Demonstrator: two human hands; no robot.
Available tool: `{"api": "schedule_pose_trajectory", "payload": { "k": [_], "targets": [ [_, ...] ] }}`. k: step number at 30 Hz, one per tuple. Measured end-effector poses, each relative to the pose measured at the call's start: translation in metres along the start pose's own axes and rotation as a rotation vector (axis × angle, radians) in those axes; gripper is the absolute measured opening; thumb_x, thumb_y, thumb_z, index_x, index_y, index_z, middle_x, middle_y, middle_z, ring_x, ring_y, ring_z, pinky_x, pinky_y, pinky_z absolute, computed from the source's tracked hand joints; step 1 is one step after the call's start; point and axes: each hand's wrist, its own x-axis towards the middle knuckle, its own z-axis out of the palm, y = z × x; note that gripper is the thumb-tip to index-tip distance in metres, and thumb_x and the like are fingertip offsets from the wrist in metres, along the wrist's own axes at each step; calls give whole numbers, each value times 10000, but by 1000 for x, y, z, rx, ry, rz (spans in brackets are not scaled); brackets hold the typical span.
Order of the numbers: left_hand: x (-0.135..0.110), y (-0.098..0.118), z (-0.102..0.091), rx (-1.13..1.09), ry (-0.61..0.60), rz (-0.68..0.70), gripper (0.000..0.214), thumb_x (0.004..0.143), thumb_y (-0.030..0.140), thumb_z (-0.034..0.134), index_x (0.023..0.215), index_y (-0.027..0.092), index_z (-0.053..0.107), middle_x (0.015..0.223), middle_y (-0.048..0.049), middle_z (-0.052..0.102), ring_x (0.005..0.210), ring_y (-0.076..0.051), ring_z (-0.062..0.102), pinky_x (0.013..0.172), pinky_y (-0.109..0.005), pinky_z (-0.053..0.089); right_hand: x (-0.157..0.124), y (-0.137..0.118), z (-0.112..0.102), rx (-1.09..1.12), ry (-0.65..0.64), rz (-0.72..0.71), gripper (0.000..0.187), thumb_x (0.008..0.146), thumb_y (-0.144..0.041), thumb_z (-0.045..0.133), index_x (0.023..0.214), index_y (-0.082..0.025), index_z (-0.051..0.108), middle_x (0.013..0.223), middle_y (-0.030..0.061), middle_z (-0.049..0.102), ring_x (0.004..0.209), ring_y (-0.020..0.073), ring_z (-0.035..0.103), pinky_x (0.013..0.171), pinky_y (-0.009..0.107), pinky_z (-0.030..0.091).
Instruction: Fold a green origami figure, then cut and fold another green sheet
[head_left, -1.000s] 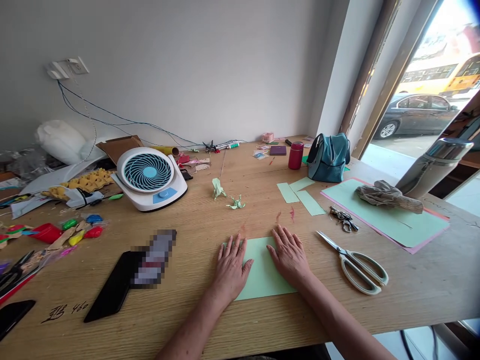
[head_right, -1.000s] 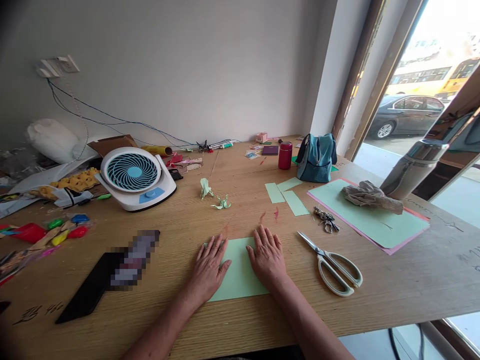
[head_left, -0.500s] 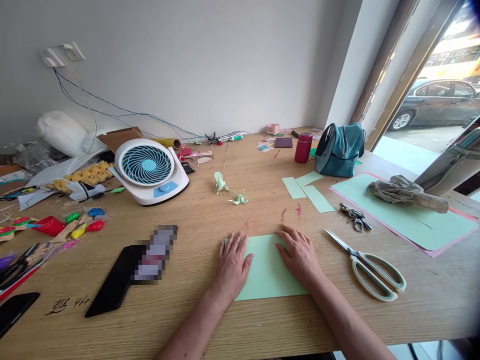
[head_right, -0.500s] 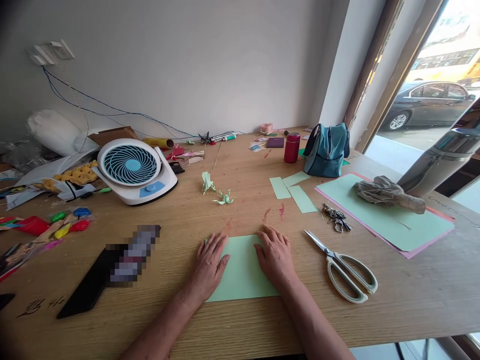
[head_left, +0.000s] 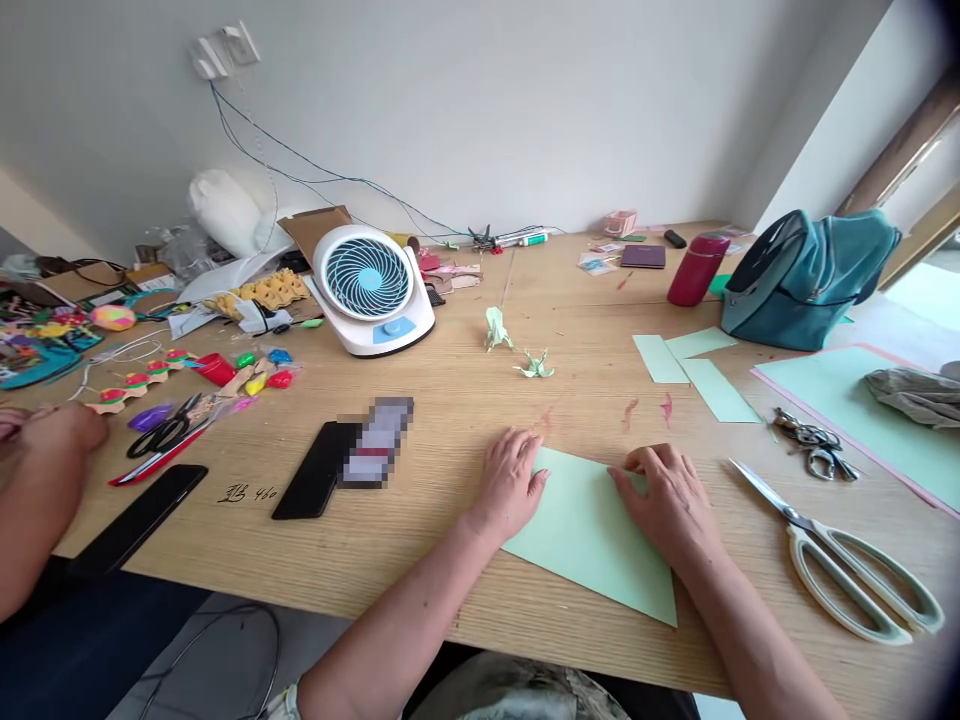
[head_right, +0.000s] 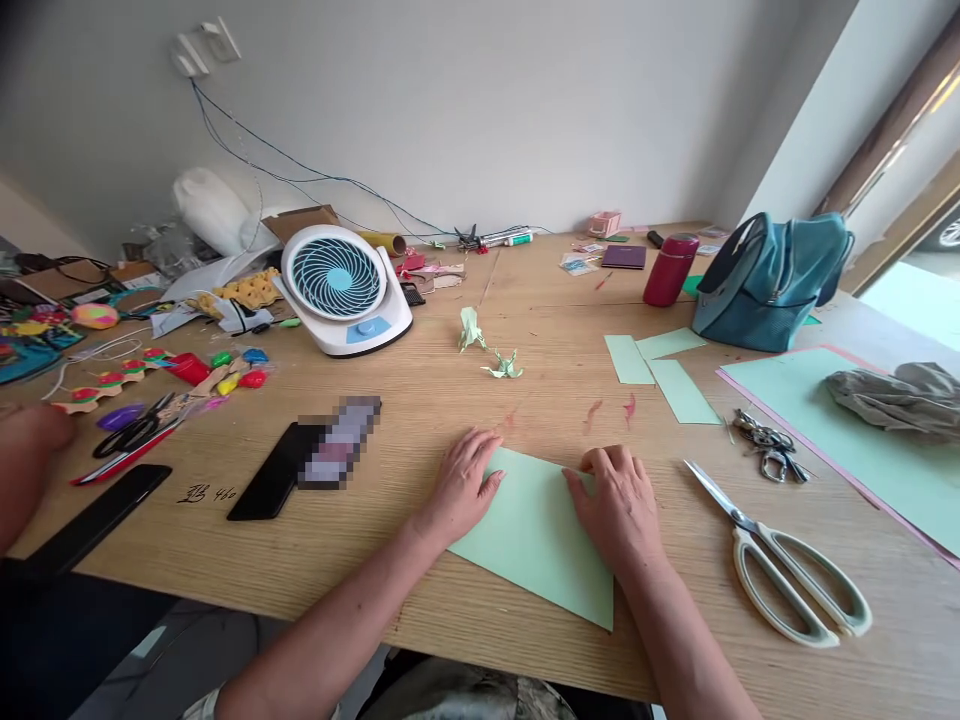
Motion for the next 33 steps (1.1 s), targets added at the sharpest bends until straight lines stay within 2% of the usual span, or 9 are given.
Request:
{"api": "schedule_pose_trajectory", "payload": {
  "k": [4,9,12,16,19,23,27,30,33],
  "targets": [
    [1,1,0,9,8,23,428,958,311,490,1362,170,480,1406,-121,507,1368,-281,387,1134,-475,344,-4,-2,-3,12,-31,3,226,905,-454,544,926,-232,580,927,54,588,871,233,577,793,363,464],
    [2,3,0,44,21,38,397,949,326,503,1312,165,521,1372,-146,508,1297,-303,430,1076,-493,378,-10,-8,-9,-18,-51,-30,330,894,-537,540,760,-236,553,865,43,574,807,223,564,743,355,463],
    [1,5,0,66,25,45,378,959,329,482,1294,161,538,1339,-150,516,1247,-308,450,1048,-491,387,-12,-12,-13,-42,-59,-42,329,901,-528,534,752,-235,538,870,37,583,785,213,580,689,336,454],
    [1,7,-2,65,28,53,348,955,342,489,1257,184,555,1268,-128,540,1146,-299,481,981,-474,414,-12,-14,-18,-38,-122,42,275,917,-508,512,845,-247,560,870,18,612,763,206,617,606,317,419],
    [2,9,-4,61,30,51,333,936,375,523,1209,192,575,1186,-119,547,1070,-290,489,941,-465,420,-11,-15,-20,4,-174,90,291,914,-521,505,821,-252,564,822,10,612,742,200,615,608,317,415],
    [4,9,-4,37,51,12,327,921,405,546,1168,196,593,1089,-108,532,1002,-274,483,919,-452,416,-11,-15,-20,62,-198,65,316,901,-533,509,773,-249,557,794,11,599,742,197,594,639,324,430],
    [7,10,-4,6,50,-98,314,897,327,586,1179,190,576,1092,-109,528,1004,-272,485,914,-433,419,-10,-14,-20,114,-183,62,317,905,-536,490,785,-256,578,828,18,611,804,211,600,688,341,447],
    [14,9,-8,-42,-6,-193,177,872,240,609,1044,197,603,1080,-98,541,1029,-268,496,919,-411,417,-9,-13,-23,180,-205,111,337,910,-552,464,786,-264,586,859,15,626,821,207,612,682,338,450],
    [25,5,-14,-100,-73,-196,31,874,169,583,873,198,591,1022,-71,582,1015,-236,532,910,-365,422,-6,-12,-27,228,-202,166,361,906,-572,449,776,-268,592,883,14,637,830,210,621,681,344,449]
  ]
}}
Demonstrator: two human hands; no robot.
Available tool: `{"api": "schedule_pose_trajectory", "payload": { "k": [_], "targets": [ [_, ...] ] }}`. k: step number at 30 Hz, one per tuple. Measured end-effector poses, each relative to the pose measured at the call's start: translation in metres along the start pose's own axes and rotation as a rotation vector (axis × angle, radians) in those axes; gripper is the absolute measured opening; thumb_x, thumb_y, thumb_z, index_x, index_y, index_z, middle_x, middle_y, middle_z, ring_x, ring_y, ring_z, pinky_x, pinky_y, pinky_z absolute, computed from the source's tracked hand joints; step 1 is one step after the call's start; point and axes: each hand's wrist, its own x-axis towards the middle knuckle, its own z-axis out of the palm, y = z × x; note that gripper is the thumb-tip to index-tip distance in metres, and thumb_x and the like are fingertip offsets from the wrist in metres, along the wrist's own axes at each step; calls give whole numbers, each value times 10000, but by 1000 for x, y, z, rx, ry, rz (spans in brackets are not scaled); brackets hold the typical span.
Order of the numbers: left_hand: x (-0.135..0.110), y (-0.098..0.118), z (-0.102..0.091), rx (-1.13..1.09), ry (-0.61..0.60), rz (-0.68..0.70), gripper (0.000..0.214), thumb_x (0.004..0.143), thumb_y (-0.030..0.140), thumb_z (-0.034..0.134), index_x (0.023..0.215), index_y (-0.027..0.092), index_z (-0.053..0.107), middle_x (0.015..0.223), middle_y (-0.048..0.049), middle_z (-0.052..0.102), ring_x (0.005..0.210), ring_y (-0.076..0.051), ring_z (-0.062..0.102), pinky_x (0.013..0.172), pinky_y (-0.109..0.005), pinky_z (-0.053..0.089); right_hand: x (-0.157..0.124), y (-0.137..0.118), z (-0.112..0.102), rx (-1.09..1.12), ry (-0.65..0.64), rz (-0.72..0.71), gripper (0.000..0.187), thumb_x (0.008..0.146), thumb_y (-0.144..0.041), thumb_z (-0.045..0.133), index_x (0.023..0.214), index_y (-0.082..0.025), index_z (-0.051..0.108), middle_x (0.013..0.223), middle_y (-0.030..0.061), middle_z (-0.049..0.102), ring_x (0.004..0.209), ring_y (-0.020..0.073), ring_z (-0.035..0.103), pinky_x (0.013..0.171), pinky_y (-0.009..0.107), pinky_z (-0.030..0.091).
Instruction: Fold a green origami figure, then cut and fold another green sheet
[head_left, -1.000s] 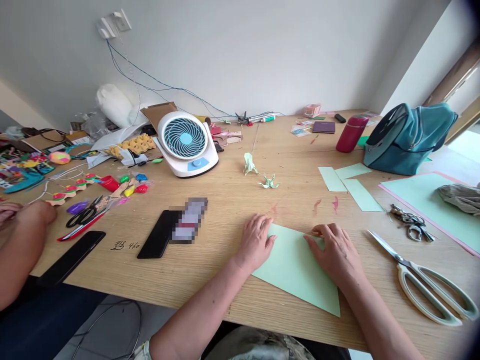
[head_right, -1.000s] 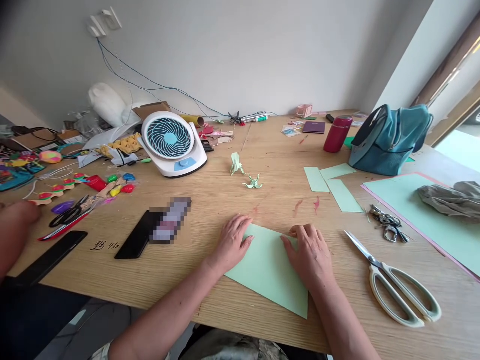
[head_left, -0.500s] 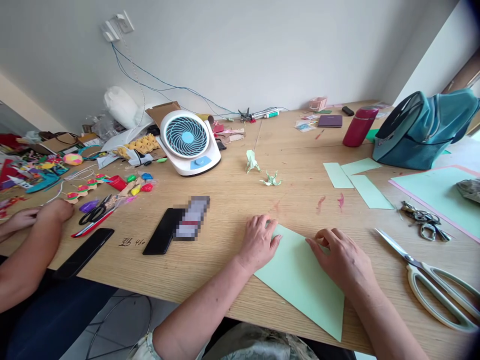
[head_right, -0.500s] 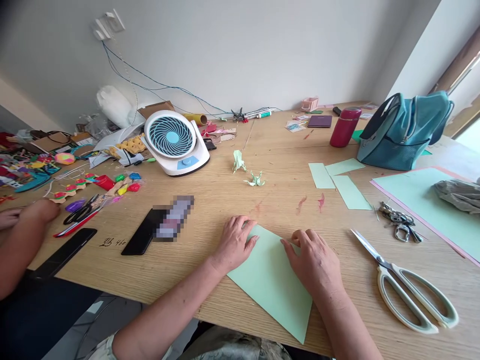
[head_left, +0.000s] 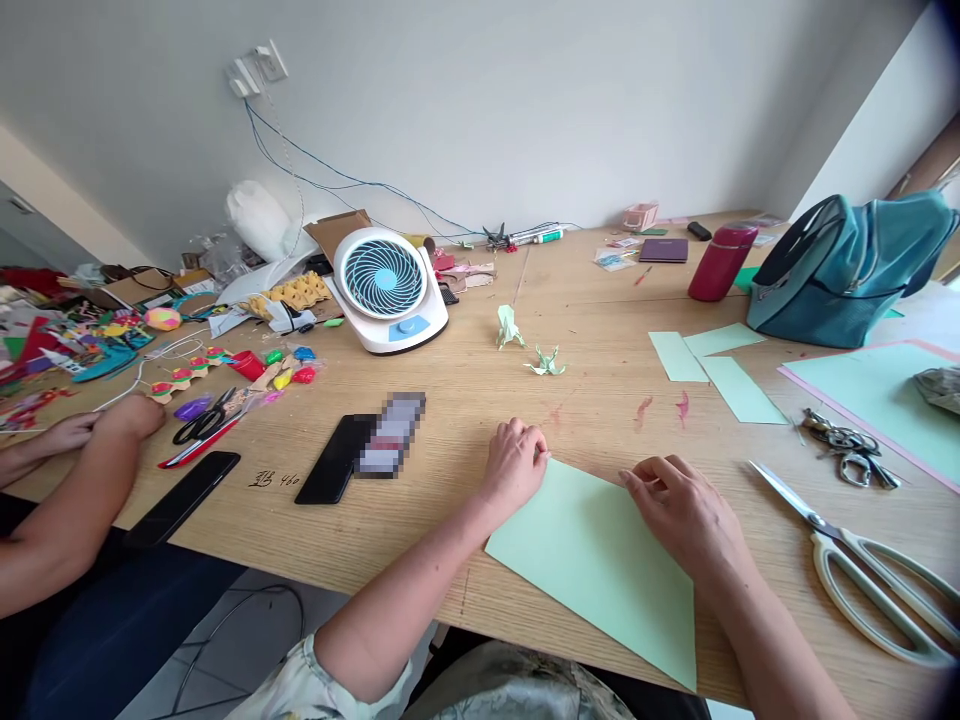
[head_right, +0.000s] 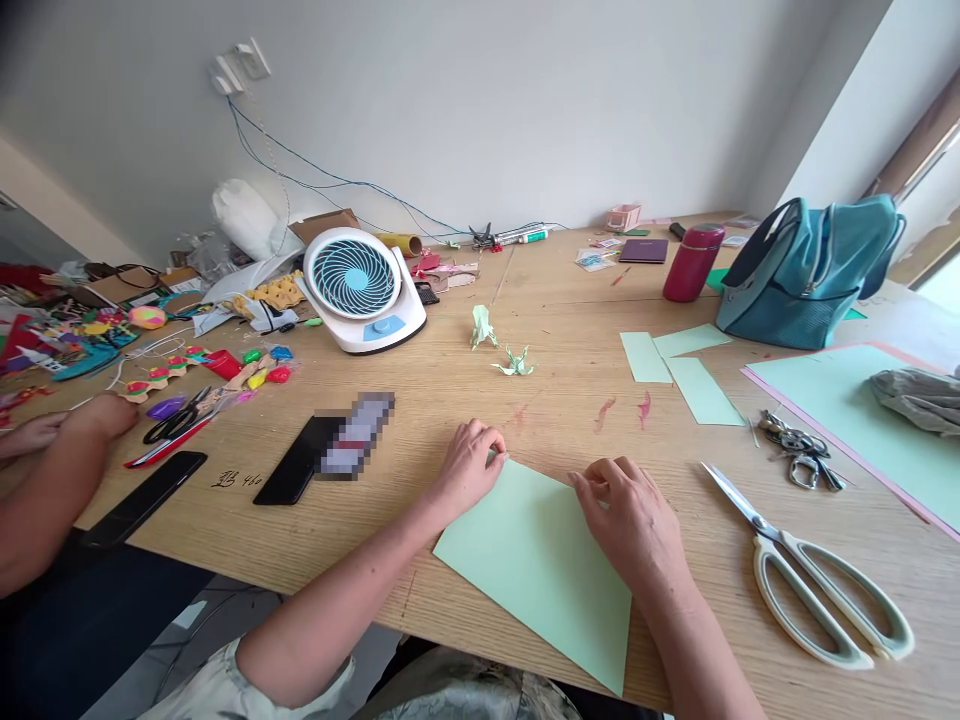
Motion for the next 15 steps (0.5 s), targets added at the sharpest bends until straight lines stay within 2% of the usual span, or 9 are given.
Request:
{"api": "schedule_pose_trajectory", "payload": {
  "k": [4,5,6,8,10,13,15],
  "targets": [
    [13,-1,-11,-47,-106,49,63,911,177,529,864,207,558,907,-20,631,880,-178,594,793,-299,453,2,-2,-5,46,42,56,365,893,-589,451,779,-272,594,905,6,643,836,217,633,659,340,438],
    [14,-1,-14,-56,-136,60,16,907,213,553,893,209,560,913,-16,635,874,-176,602,773,-293,457,2,-2,-5,52,47,69,369,891,-593,450,779,-272,592,905,5,644,825,217,636,646,337,434],
    [15,0,-18,-63,-169,74,74,883,260,607,920,212,565,930,-15,636,887,-179,608,767,-290,461,2,-2,-6,54,52,80,373,891,-596,447,778,-271,592,902,4,645,809,217,637,636,336,430],
    [15,1,-27,-70,-239,106,297,756,335,763,962,222,581,984,-15,631,953,-199,610,791,-290,468,3,-2,-6,57,67,87,378,891,-594,443,775,-267,593,896,7,646,781,214,637,629,335,427],
    [15,5,-35,-46,-327,127,464,638,331,853,1007,235,588,1062,-20,617,1025,-222,599,825,-297,466,3,-1,-5,60,82,82,378,894,-588,442,779,-263,596,892,10,649,764,211,635,628,334,426],
    [15,13,-41,30,-438,103,509,636,298,852,1052,238,567,1162,-38,601,1085,-248,582,870,-333,443,4,2,-4,63,89,70,382,899,-586,442,782,-258,598,887,16,650,752,207,632,624,330,424],
    [17,17,-41,36,-456,81,473,633,270,848,1016,227,574,1122,-38,631,1070,-264,589,892,-358,419,4,3,-3,63,91,65,383,900,-584,446,776,-255,599,881,16,649,743,203,631,623,328,425]
  ]
}}
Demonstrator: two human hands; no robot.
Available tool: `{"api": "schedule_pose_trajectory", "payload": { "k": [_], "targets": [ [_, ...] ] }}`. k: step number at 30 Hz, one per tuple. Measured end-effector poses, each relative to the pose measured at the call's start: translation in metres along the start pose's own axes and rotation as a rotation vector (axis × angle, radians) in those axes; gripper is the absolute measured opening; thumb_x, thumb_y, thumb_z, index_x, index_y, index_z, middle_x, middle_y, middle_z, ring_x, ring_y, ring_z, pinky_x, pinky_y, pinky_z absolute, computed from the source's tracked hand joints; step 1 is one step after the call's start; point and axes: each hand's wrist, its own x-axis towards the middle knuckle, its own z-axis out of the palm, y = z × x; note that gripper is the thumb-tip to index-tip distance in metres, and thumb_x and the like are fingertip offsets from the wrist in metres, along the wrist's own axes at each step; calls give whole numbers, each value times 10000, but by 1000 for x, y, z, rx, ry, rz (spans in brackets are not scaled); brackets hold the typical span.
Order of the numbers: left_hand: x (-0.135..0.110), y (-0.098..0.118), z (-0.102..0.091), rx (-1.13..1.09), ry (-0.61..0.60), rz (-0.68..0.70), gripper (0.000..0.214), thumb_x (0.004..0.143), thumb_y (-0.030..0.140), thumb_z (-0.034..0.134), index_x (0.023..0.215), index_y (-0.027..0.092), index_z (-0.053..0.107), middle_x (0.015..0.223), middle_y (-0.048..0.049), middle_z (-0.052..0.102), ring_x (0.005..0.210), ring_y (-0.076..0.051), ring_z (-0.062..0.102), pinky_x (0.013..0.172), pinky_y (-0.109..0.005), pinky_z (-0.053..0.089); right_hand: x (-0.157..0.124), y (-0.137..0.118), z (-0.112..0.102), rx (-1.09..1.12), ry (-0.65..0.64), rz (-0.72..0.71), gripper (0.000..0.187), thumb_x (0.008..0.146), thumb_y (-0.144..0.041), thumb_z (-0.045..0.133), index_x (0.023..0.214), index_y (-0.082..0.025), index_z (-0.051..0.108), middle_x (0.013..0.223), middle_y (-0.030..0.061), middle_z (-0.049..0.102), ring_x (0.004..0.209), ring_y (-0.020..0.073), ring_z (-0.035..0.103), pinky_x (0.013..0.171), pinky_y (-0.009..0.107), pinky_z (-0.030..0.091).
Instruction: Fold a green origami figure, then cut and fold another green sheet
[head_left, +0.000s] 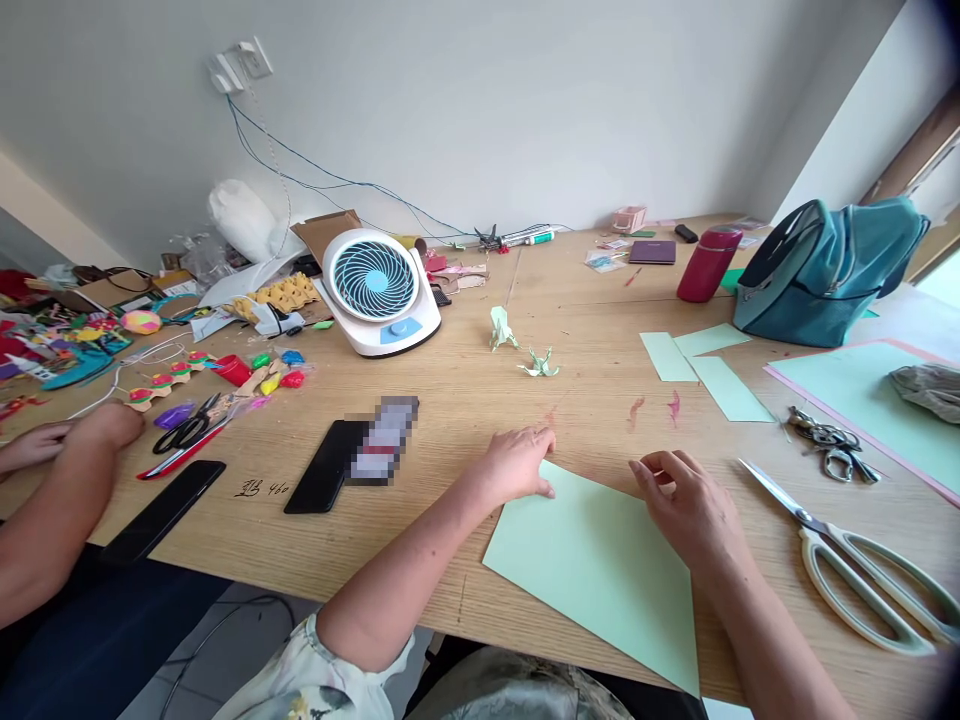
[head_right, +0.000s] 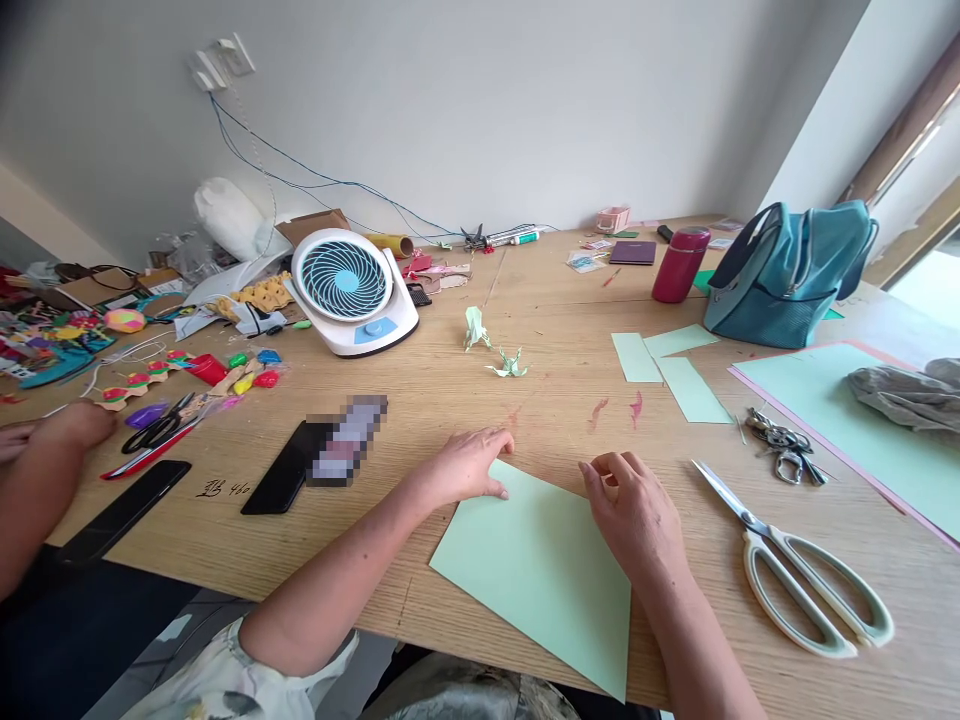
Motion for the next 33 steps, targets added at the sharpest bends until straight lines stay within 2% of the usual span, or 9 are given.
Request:
{"api": "schedule_pose_trajectory", "payload": {
  "k": [4,7,10,14,19,22,24,29,33],
  "targets": [
    [9,-3,-3,-103,-18,21,246,643,232,806,784,210,606,845,-6,666,882,-240,620,785,-316,410,1,1,-2,14,32,1,368,897,-569,462,789,-251,611,875,23,651,731,203,626,606,325,424],
    [16,-18,-9,-261,-27,88,155,682,249,754,668,209,605,713,21,642,740,-188,593,674,-271,384,3,2,-3,74,130,-14,334,903,-538,474,852,-241,618,915,45,654,785,212,630,642,333,453],
    [24,-37,-10,-471,30,142,152,713,313,735,728,201,634,757,28,659,745,-170,584,680,-253,387,6,4,-3,151,275,-37,328,899,-512,500,1024,-227,604,1040,87,644,942,246,625,770,384,492],
    [32,-55,-1,-797,176,109,308,775,469,689,823,179,599,794,14,656,724,-152,584,669,-241,409,10,7,-2,310,381,25,540,869,-542,553,1294,-214,495,1275,159,578,1131,297,585,868,463,508],
    [35,-53,13,-1167,283,41,435,719,519,761,927,183,579,859,-10,704,744,-161,642,724,-269,470,11,1,-3,662,270,230,900,818,-629,613,1515,-193,247,1479,227,425,1323,328,491,1029,481,467],
    [36,-47,17,-1327,338,14,475,664,491,820,953,185,598,904,-22,719,796,-166,660,755,-271,482,11,-2,-5,723,265,300,1024,774,-657,654,1547,-178,183,1547,227,337,1399,340,396,1080,486,429],
    [37,-43,18,-1411,371,2,493,643,472,841,966,185,604,937,-25,722,830,-162,663,776,-268,487,11,-1,-5,771,246,326,1067,762,-656,672,1557,-166,156,1549,223,340,1393,337,410,1091,472,428],
    [37,-35,24,-1558,347,-16,510,618,449,863,996,202,627,995,-28,733,883,-185,679,800,-299,511,11,3,-1,982,71,369,1010,777,-607,700,1552,-191,204,1454,177,508,1263,303,568,1057,429,485],
    [34,-27,31,-1677,236,-6,438,661,388,848,1006,215,641,1008,-27,736,898,-186,680,804,-300,517,10,0,-3,1114,-109,287,735,820,-567,678,1430,-218,461,1223,119,694,1083,280,678,893,408,577]
  ]
}}
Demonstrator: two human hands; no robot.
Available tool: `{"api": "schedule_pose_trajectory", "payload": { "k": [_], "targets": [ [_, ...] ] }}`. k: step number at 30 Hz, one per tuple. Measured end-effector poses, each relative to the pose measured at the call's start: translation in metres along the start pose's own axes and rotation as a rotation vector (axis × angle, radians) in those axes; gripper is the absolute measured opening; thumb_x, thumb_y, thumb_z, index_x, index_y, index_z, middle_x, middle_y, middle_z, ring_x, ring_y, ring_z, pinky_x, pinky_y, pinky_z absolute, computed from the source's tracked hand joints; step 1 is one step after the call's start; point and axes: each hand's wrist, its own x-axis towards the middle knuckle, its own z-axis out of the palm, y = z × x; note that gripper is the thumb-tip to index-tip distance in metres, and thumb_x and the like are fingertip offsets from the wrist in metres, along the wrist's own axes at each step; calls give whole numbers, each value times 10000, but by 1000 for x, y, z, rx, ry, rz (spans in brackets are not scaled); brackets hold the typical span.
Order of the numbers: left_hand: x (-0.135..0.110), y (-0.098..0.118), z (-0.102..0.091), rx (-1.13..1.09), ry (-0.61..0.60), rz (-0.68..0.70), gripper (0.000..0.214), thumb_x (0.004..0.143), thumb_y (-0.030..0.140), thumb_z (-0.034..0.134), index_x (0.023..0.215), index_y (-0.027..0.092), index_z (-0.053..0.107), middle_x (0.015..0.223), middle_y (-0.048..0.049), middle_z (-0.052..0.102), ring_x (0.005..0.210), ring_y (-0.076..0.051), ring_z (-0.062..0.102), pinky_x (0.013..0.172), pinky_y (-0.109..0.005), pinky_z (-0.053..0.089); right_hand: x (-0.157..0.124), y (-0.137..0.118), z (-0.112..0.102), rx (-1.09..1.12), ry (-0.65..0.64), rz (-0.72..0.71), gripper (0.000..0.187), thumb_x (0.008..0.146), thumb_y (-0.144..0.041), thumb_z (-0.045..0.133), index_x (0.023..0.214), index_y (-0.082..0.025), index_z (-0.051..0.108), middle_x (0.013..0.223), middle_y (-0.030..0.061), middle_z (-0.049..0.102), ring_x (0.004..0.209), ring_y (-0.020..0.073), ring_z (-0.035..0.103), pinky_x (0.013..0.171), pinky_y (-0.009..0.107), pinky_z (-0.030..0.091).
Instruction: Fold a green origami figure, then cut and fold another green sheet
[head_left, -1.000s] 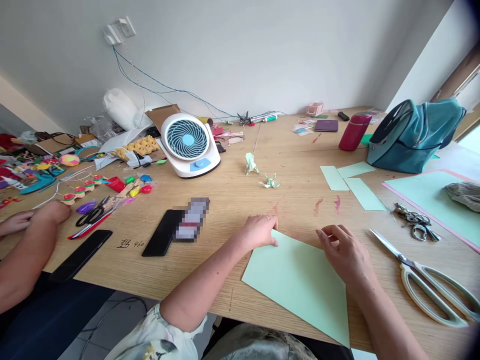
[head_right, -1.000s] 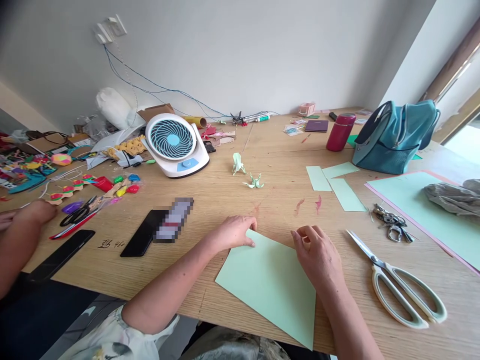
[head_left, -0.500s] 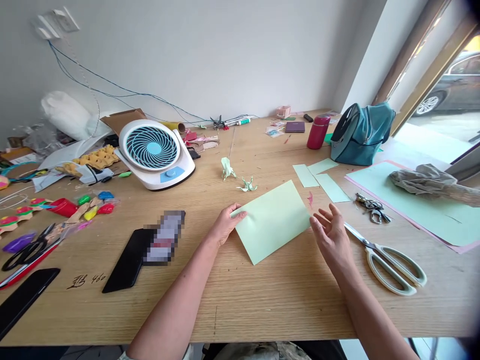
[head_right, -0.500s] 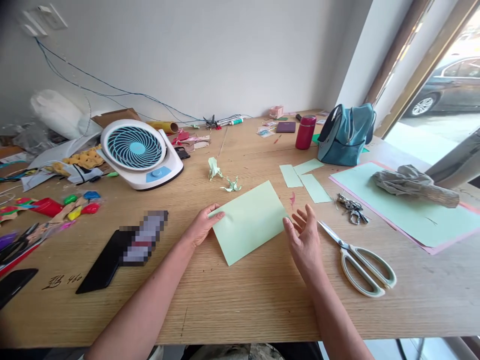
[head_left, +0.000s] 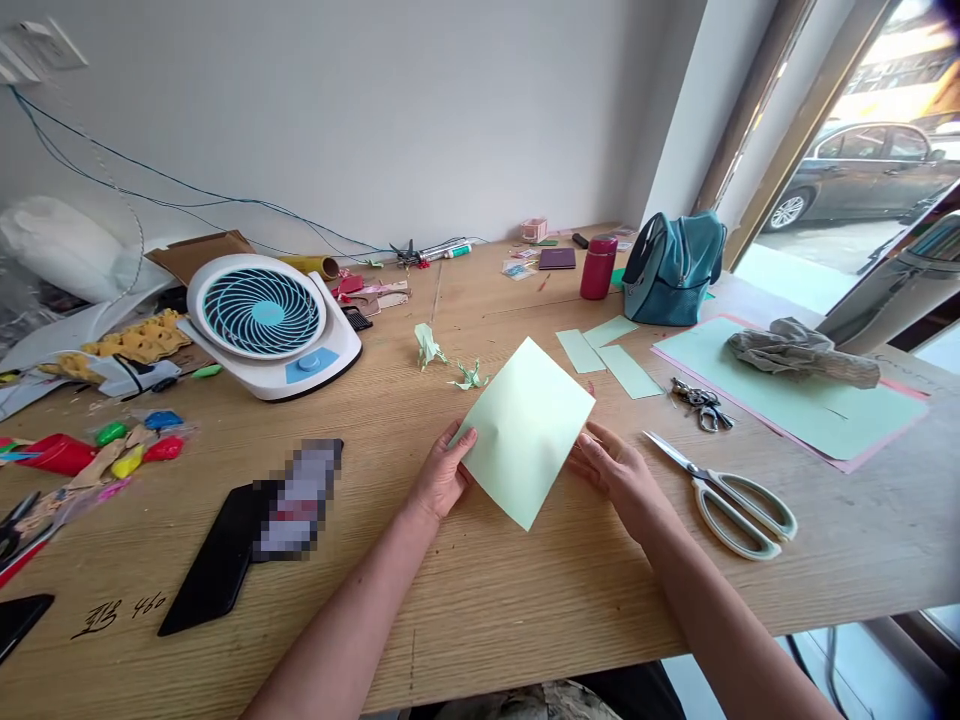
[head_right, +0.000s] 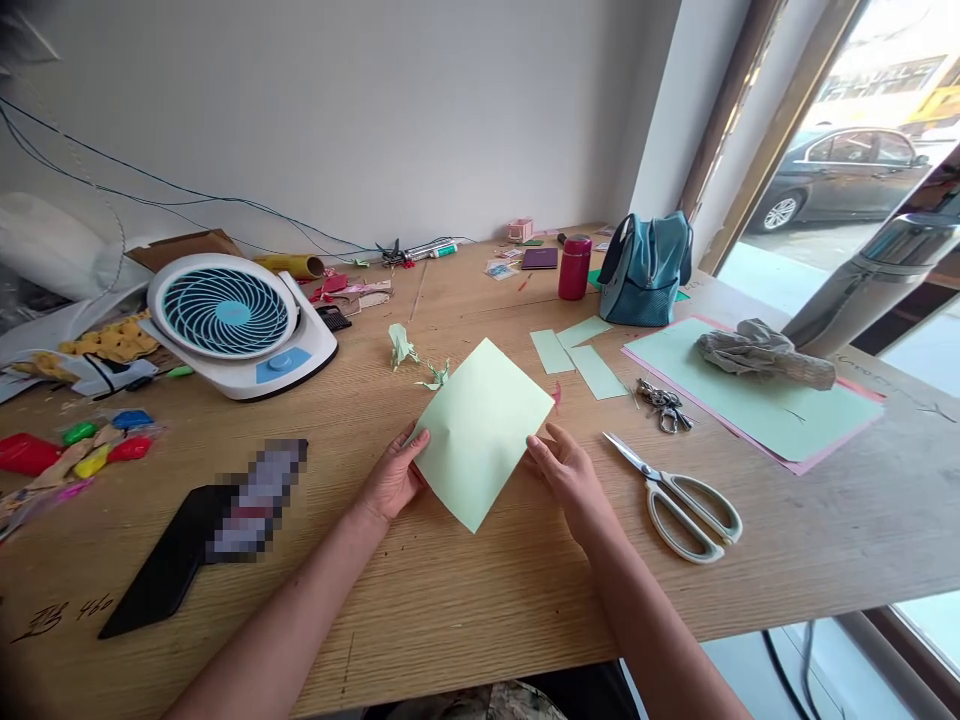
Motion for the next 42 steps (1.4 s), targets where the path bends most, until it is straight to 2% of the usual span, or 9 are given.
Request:
{"api": "schedule_pose_trajectory", "payload": {
  "k": [2,4,7,12,15,20,24,36,42],
  "targets": [
    [-2,-1,2,17,-40,-22,389,678,365,837,979,216,640,977,-19,734,871,-175,675,793,-291,511,-1,-2,1,29,-50,-18,568,804,-564,692,1258,-231,620,1157,102,722,1007,279,698,801,389,594],
    [-4,-1,1,80,-97,-37,333,690,342,827,929,209,637,925,-6,727,820,-161,663,766,-276,499,-2,-4,1,37,-22,-44,455,784,-557,715,1095,-225,696,1084,93,742,930,272,707,751,376,589],
    [-5,3,-3,226,-226,-30,278,713,319,808,896,186,646,881,-9,718,775,-149,643,736,-254,478,-4,-6,-1,37,50,-103,403,797,-556,703,1023,-223,711,997,66,755,874,242,697,748,351,561],
    [-10,9,-2,289,-397,-73,361,740,332,786,1056,194,677,1036,-59,737,891,-208,677,803,-307,504,-7,-10,1,15,63,-167,384,834,-579,650,953,-219,710,887,37,741,769,203,651,662,299,503],
    [-13,8,2,329,-373,-89,337,764,359,764,1035,162,722,1012,-91,755,929,-252,694,840,-344,514,-8,-11,6,-17,13,-155,404,817,-598,657,822,-196,696,754,29,702,657,181,605,586,285,470],
    [-13,0,3,258,-214,-151,386,705,339,810,1040,156,746,973,-101,773,916,-293,716,848,-393,536,-9,-11,14,-88,-19,-144,481,732,-663,689,665,-189,646,576,0,601,575,169,552,495,261,414],
    [-12,-4,4,218,-169,-189,430,707,343,807,1091,165,731,1040,-102,763,954,-298,714,845,-398,551,-8,-13,16,-127,-2,-148,501,725,-684,673,661,-189,640,561,-8,572,578,162,534,483,249,394],
    [-22,-11,14,214,-334,-220,477,689,352,838,1113,167,723,1090,-111,751,1049,-308,685,956,-432,502,-10,-9,10,-142,19,-165,466,794,-640,640,705,-187,573,617,-14,550,536,121,465,482,242,367],
    [-19,-14,12,223,-414,-155,455,745,379,804,1141,174,712,1190,-111,717,1106,-290,663,1011,-421,464,-11,-11,5,-240,-9,-223,369,882,-560,584,906,-199,656,773,15,650,670,164,563,602,271,457]
  ]
}}
